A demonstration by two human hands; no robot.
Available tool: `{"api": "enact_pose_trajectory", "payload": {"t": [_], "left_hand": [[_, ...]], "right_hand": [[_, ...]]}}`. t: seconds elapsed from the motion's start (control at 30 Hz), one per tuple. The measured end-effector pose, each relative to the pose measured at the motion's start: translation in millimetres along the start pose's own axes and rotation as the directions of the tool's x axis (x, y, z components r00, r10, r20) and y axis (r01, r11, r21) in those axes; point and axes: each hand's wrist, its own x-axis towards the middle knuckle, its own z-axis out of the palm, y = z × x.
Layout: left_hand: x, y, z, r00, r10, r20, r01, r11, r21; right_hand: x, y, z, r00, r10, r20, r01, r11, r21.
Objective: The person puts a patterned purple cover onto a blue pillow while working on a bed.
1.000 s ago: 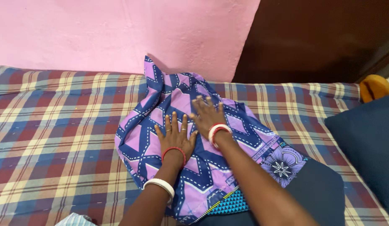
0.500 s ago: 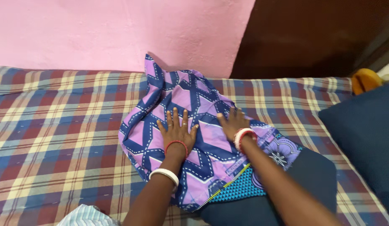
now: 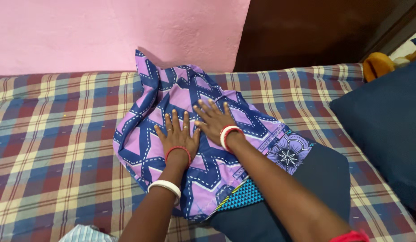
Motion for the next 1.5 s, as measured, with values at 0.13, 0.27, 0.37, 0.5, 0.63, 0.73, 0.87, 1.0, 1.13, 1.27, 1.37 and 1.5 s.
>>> {"api": "enact_pose_trajectory", "payload": {"t": [0.13, 0.27, 0.37, 0.5, 0.63, 0.73, 0.87, 1.0, 1.13, 1.27, 1.37, 1.5], "left_hand": [[0, 3, -4, 1.0, -0.007, 0.003, 0.007, 0.998, -0.07], [0, 2, 0, 1.0, -0.008, -0.013, 0.008, 0.999, -0.053], [2, 3, 4, 1.0, -0.017, 0.0, 0.017, 0.998, -0.066], [1, -1, 11, 0.999, 0.004, -0.033, -0.004, 1.0, 0.008], [0, -9, 16, 0.998, 0.068, 0.01, -0.069, 0.965, 0.252], [-3, -11, 11, 0.998, 0.069, 0.005, -0.068, 0.971, 0.228], [-4, -2, -1, 1.0, 0.004, 0.002, -0.004, 1.0, 0.004], [-1, 5, -7, 1.0, -0.012, 0.008, 0.012, 0.999, -0.051], [-2, 4, -5, 1.0, -0.021, 0.014, 0.021, 0.999, -0.04], [-1, 4, -3, 1.0, -0.011, -0.007, 0.011, 0.999, -0.045], [-1, 3, -2, 1.0, -0.002, -0.011, 0.002, 0.999, -0.042], [-1, 1, -5, 1.0, -0.003, 0.005, 0.003, 1.0, -0.021]], "right_hand": [[15, 31, 4, 0.982, 0.188, 0.03, -0.19, 0.974, 0.123], [24, 46, 12, 0.948, 0.318, 0.019, -0.311, 0.913, 0.265], [23, 28, 8, 0.91, 0.413, 0.03, -0.407, 0.877, 0.256], [11, -40, 10, 0.972, 0.234, 0.008, -0.234, 0.972, 0.009], [-2, -79, 20, 0.996, -0.026, -0.088, 0.029, 0.999, 0.035], [3, -67, 20, 0.991, -0.098, -0.093, 0.109, 0.987, 0.119], [13, -13, 8, 0.999, -0.053, 0.0, 0.053, 0.998, -0.014], [26, 29, 9, 0.997, 0.03, -0.076, -0.021, 0.994, 0.105], [33, 65, 21, 0.964, 0.263, -0.022, -0.253, 0.943, 0.214], [22, 76, 34, 0.908, 0.418, 0.024, -0.402, 0.854, 0.33], [2, 67, 38, 0.911, 0.413, -0.006, -0.397, 0.878, 0.267], [-29, 47, 22, 0.912, 0.408, 0.038, -0.408, 0.896, 0.173]]}}
